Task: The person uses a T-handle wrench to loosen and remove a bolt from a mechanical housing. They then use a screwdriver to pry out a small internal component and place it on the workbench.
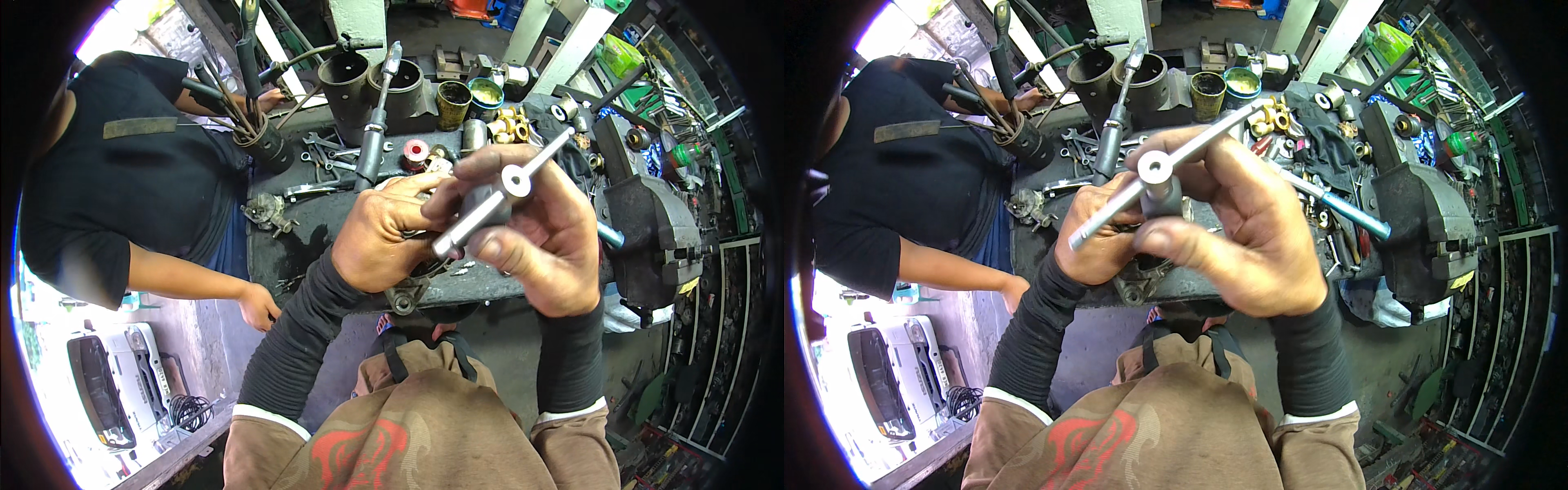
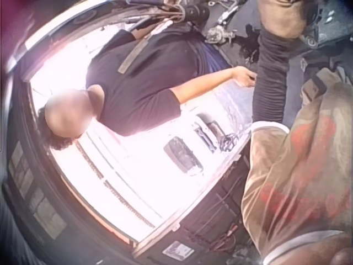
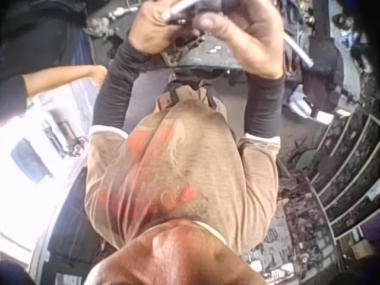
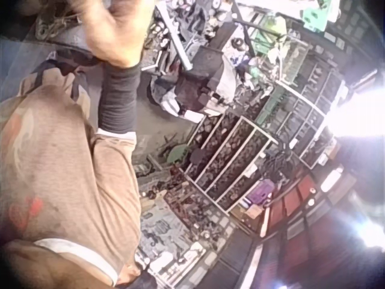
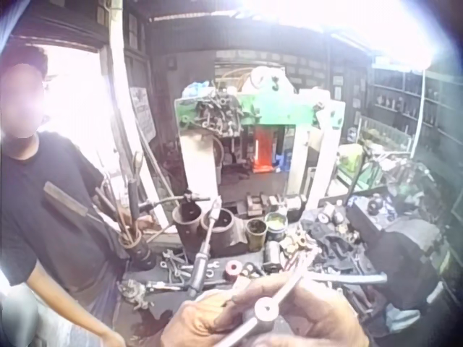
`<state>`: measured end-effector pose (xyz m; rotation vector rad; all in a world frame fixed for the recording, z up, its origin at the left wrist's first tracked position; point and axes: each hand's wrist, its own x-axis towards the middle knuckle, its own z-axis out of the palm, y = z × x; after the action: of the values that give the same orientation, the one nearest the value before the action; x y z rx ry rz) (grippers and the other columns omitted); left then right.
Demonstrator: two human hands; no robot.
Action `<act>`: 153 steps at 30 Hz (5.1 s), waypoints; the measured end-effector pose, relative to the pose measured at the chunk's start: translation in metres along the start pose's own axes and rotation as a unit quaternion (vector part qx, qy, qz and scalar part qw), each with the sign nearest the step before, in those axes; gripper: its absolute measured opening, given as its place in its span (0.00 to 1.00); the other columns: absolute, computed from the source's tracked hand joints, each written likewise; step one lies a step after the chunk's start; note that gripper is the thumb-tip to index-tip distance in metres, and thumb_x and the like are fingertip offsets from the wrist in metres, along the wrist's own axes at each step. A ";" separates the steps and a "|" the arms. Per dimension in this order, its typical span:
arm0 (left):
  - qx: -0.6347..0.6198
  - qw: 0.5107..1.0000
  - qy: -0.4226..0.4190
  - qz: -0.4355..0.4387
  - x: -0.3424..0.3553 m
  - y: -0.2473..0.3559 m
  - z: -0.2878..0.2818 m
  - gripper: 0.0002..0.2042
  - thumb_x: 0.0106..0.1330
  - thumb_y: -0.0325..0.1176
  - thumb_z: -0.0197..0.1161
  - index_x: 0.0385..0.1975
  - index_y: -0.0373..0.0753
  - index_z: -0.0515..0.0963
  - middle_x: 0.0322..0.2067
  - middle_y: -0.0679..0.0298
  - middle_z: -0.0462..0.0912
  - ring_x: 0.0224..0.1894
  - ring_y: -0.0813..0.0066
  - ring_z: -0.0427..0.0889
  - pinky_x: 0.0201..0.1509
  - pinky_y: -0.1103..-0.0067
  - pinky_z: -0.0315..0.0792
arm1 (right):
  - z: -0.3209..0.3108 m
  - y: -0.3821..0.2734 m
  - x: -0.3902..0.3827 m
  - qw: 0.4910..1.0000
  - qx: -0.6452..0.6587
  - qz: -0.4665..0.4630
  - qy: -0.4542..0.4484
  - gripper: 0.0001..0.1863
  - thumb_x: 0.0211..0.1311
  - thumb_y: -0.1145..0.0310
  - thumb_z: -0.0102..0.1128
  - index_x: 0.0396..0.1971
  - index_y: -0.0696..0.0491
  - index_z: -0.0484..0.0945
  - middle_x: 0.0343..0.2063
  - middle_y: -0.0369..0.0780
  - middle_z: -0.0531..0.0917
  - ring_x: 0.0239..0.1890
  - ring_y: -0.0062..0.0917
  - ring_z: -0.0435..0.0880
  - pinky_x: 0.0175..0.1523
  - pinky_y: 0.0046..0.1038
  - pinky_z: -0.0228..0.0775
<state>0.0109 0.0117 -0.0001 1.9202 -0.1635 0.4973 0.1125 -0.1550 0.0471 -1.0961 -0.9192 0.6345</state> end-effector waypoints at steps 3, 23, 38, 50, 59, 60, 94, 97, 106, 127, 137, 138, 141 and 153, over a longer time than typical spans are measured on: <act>-0.042 0.998 -0.028 -0.028 0.002 -0.003 -0.005 0.10 0.55 0.25 0.72 0.38 0.36 0.86 0.47 0.55 0.86 0.51 0.59 0.85 0.58 0.68 0.74 | 0.018 0.009 -0.005 0.996 -0.001 -0.043 0.079 0.28 0.57 0.74 0.76 0.55 0.63 0.71 0.43 0.50 0.84 0.44 0.32 0.87 0.49 0.32 0.84; -0.126 0.990 -0.023 -0.060 -0.002 -0.004 -0.006 0.08 0.56 0.22 0.67 0.36 0.36 0.85 0.42 0.55 0.86 0.46 0.61 0.85 0.53 0.70 0.77 | 0.043 0.003 0.019 0.999 0.007 0.029 0.024 0.16 0.56 0.66 0.77 0.32 0.60 0.79 0.24 0.33 0.80 0.24 0.14 0.76 0.30 0.18 0.67; -0.114 0.993 -0.006 0.043 -0.002 -0.014 0.003 0.07 0.59 0.23 0.69 0.37 0.36 0.85 0.35 0.58 0.89 0.38 0.66 0.88 0.47 0.73 0.79 | 0.017 -0.017 0.038 0.983 0.054 0.108 -0.135 0.13 0.53 0.67 0.81 0.27 0.59 0.85 0.24 0.35 0.86 0.25 0.16 0.82 0.33 0.21 0.75; -0.136 0.989 -0.022 -0.045 -0.005 -0.022 0.002 0.13 0.51 0.20 0.71 0.38 0.38 0.86 0.39 0.56 0.87 0.45 0.57 0.87 0.53 0.70 0.77 | 0.063 0.003 0.011 0.958 -0.188 -0.057 0.208 0.12 0.64 0.68 0.74 0.35 0.58 0.80 0.26 0.32 0.79 0.28 0.11 0.74 0.31 0.17 0.65; -0.180 0.979 0.001 -0.098 -0.006 -0.030 0.008 0.12 0.51 0.21 0.74 0.36 0.37 0.86 0.41 0.57 0.88 0.43 0.62 0.87 0.52 0.72 0.78 | 0.029 0.002 0.027 0.999 -0.040 -0.017 0.026 0.21 0.63 0.60 0.70 0.45 0.63 0.81 0.32 0.39 0.84 0.27 0.18 0.78 0.31 0.20 0.70; -0.110 0.992 -0.016 -0.063 -0.003 -0.017 0.001 0.12 0.51 0.22 0.75 0.36 0.38 0.87 0.40 0.58 0.89 0.43 0.62 0.88 0.52 0.72 0.78 | 0.043 0.005 0.019 0.984 -0.077 -0.078 0.140 0.18 0.64 0.66 0.70 0.47 0.63 0.80 0.33 0.39 0.83 0.29 0.17 0.79 0.33 0.19 0.70; -0.096 0.993 -0.068 -0.030 0.001 -0.011 -0.002 0.12 0.54 0.23 0.75 0.38 0.39 0.87 0.37 0.59 0.89 0.43 0.67 0.88 0.50 0.74 0.78 | 0.006 0.007 0.048 0.992 -0.022 -0.042 -0.117 0.20 0.63 0.58 0.71 0.32 0.62 0.79 0.18 0.36 0.76 0.17 0.15 0.68 0.23 0.22 0.62; -0.110 0.992 -0.048 -0.028 0.001 -0.015 0.001 0.12 0.55 0.21 0.73 0.39 0.38 0.86 0.37 0.60 0.89 0.41 0.70 0.87 0.49 0.75 0.78 | -0.011 0.002 0.052 0.975 0.029 0.058 -0.214 0.23 0.61 0.57 0.70 0.40 0.66 0.80 0.19 0.37 0.77 0.18 0.18 0.71 0.26 0.23 0.67; -0.129 0.991 -0.009 -0.033 -0.007 -0.021 -0.001 0.12 0.50 0.22 0.76 0.35 0.36 0.87 0.36 0.60 0.89 0.40 0.71 0.87 0.49 0.75 0.77 | 0.055 0.007 0.017 0.982 -0.136 -0.019 0.130 0.12 0.63 0.69 0.72 0.36 0.60 0.81 0.26 0.36 0.82 0.21 0.14 0.73 0.26 0.17 0.63; -0.080 0.989 -0.071 -0.100 -0.004 -0.008 -0.007 0.13 0.54 0.21 0.75 0.40 0.40 0.88 0.39 0.62 0.88 0.46 0.69 0.86 0.55 0.74 0.78 | -0.014 0.000 0.021 0.979 0.150 0.086 -0.112 0.20 0.69 0.63 0.68 0.53 0.62 0.81 0.42 0.41 0.87 0.43 0.21 0.85 0.47 0.22 0.77; -0.127 0.977 0.084 -0.149 -0.005 -0.003 0.005 0.08 0.51 0.25 0.79 0.29 0.38 0.86 0.35 0.64 0.88 0.40 0.76 0.84 0.48 0.76 0.77 | -0.003 0.016 0.020 0.995 0.093 -0.014 -0.041 0.30 0.52 0.77 0.80 0.53 0.61 0.71 0.42 0.40 0.81 0.46 0.23 0.83 0.56 0.28 0.77; -0.089 0.982 0.092 -0.139 -0.002 0.001 0.007 0.07 0.52 0.26 0.79 0.27 0.38 0.86 0.31 0.65 0.88 0.37 0.77 0.84 0.46 0.77 0.78 | -0.004 0.011 0.021 0.996 0.074 -0.009 -0.050 0.30 0.52 0.78 0.80 0.52 0.61 0.72 0.42 0.40 0.81 0.46 0.23 0.83 0.57 0.28 0.76; -0.118 0.979 0.117 -0.115 -0.003 -0.007 0.011 0.06 0.54 0.26 0.79 0.26 0.38 0.85 0.30 0.66 0.88 0.35 0.79 0.83 0.43 0.79 0.78 | -0.006 0.010 0.022 0.995 0.071 -0.005 -0.064 0.28 0.52 0.77 0.80 0.50 0.62 0.73 0.42 0.40 0.82 0.47 0.24 0.84 0.57 0.27 0.76; -0.127 0.978 0.062 -0.151 -0.013 -0.004 0.002 0.07 0.61 0.22 0.73 0.36 0.39 0.84 0.38 0.68 0.87 0.41 0.80 0.84 0.46 0.78 0.79 | -0.012 0.012 0.027 0.977 0.181 0.055 -0.101 0.30 0.57 0.78 0.75 0.59 0.65 0.74 0.46 0.46 0.83 0.49 0.31 0.85 0.57 0.33 0.79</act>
<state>0.0010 0.0102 -0.0090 1.6213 0.1398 0.3703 0.1360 -0.1343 0.0417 -0.7677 -0.8771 0.9777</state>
